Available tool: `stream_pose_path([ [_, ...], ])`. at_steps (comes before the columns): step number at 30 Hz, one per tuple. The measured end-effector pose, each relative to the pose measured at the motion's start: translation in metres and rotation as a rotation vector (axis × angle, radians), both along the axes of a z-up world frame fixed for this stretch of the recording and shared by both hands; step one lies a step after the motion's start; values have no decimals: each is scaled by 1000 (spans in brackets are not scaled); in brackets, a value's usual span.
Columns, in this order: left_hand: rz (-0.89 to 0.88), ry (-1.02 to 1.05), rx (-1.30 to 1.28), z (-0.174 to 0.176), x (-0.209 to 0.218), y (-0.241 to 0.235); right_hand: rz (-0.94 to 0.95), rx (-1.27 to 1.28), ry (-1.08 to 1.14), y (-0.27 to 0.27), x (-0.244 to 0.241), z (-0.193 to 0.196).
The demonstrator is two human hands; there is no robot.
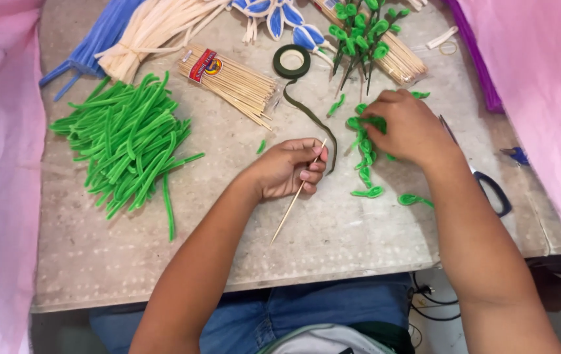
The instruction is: Assembling artificial leaves by attaching them to a wire stem and securing them with floral tape.
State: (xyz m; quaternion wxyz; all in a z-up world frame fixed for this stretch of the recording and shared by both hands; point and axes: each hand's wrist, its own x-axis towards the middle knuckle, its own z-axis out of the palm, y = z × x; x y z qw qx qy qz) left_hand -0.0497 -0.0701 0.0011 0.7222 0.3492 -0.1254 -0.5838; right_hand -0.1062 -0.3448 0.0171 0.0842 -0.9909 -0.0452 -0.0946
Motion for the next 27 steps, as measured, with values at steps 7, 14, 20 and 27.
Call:
stream_pose_path([
  [7, 93, -80, 19, -2, -6, 6, 126, 158, -145, 13, -8, 14],
  [14, 217, -241, 105, -4, -17, 4, 80, 182, -299, 9, 2, -17],
  [20, 367, -184, 40, -3, -24, 3, 2, 1128, -71, 56, -12, 11],
  [27, 445, -196, -72, -9, -32, -1, 59, 1381, -27, 107, -29, 23],
])
